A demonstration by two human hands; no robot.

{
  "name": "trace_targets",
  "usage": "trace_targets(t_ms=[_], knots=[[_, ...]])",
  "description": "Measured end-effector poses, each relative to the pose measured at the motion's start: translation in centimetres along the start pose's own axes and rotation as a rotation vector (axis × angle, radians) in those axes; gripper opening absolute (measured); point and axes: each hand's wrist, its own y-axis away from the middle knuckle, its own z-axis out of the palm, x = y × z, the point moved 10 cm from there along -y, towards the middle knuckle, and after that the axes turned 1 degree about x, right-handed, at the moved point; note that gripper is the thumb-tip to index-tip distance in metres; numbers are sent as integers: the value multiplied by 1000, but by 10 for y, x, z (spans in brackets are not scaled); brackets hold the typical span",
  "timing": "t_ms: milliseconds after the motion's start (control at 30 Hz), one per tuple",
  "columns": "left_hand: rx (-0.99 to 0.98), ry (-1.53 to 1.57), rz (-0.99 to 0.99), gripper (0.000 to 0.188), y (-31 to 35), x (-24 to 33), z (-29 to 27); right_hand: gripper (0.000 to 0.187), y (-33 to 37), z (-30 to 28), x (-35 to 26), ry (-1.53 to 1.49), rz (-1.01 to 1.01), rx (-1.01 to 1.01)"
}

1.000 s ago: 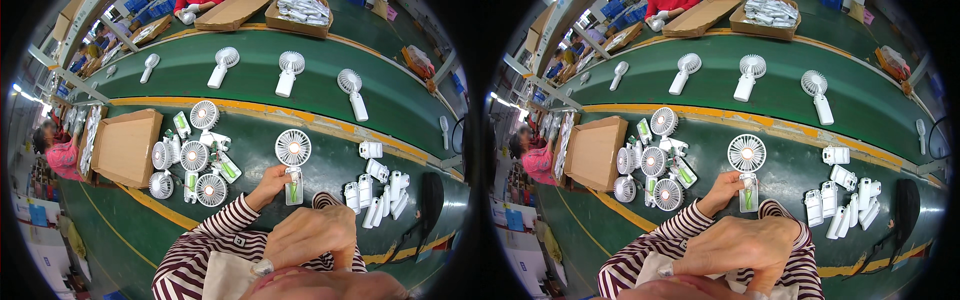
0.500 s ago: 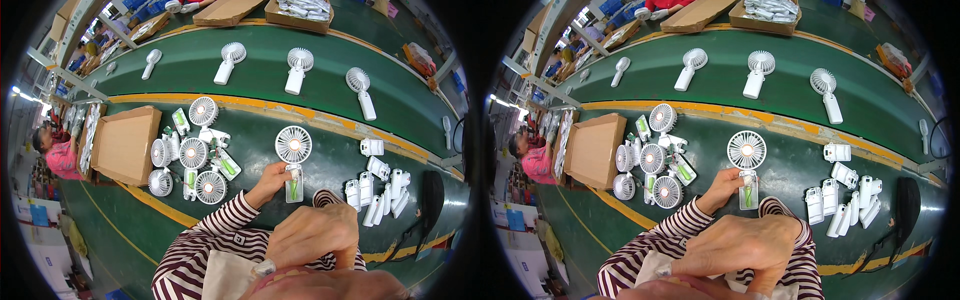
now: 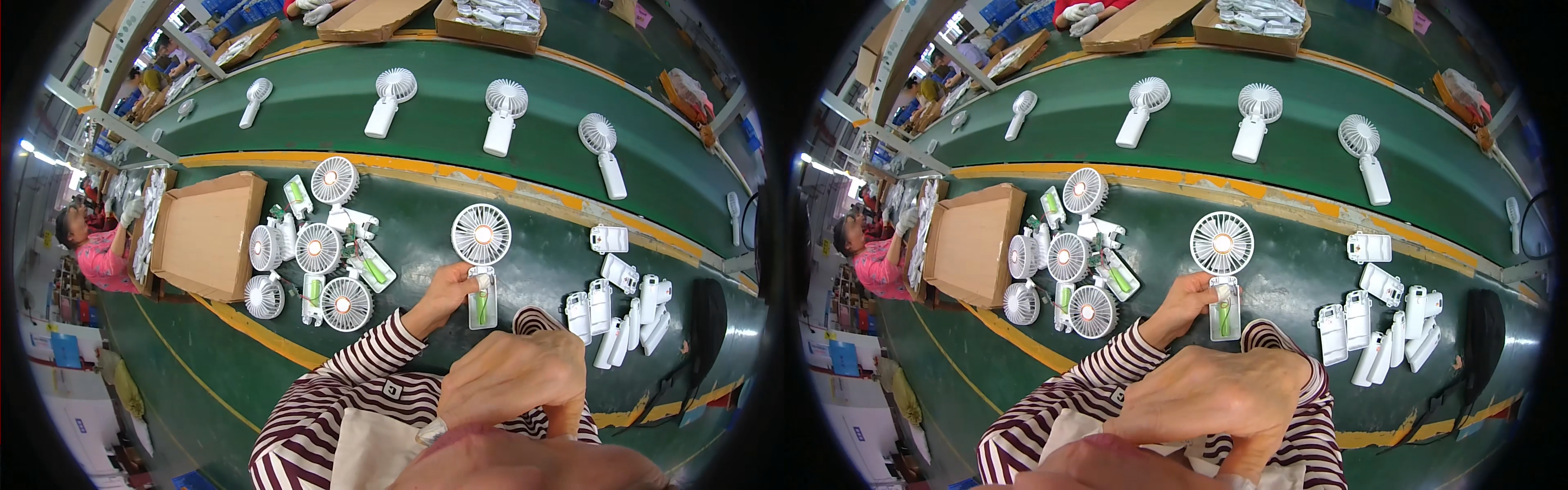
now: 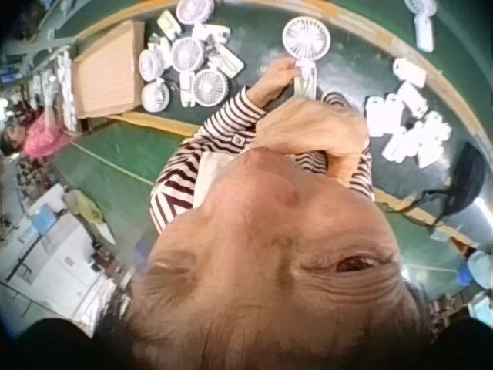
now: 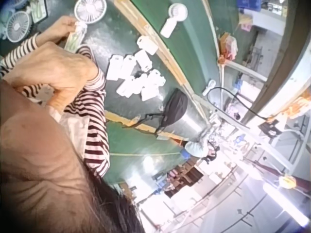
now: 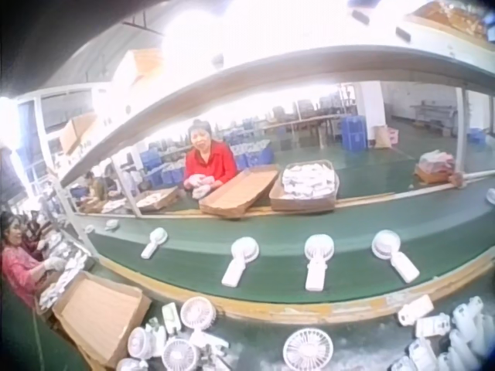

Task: The person assembles portable fans by fitting the internal wiring and circuit boards into the handle bases, attaching the handle covers by hand, and placing the assembled fans onto the conveyor belt.

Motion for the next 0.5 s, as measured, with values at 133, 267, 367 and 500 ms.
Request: trace_targets(t_ms=[133, 267, 367, 500], knots=[[-12, 17, 14, 23, -1, 0, 0, 72, -7, 0, 0, 48, 49, -44], [-25, 46, 22, 21, 1, 2, 5, 72, -7, 0, 1, 40, 53, -33], [-14, 51, 15, 19, 0, 0, 3, 71, -7, 0, 0, 34, 42, -29], [-15, 44, 19, 19, 1, 4, 5, 70, -7, -2, -1, 29, 47, -25]])
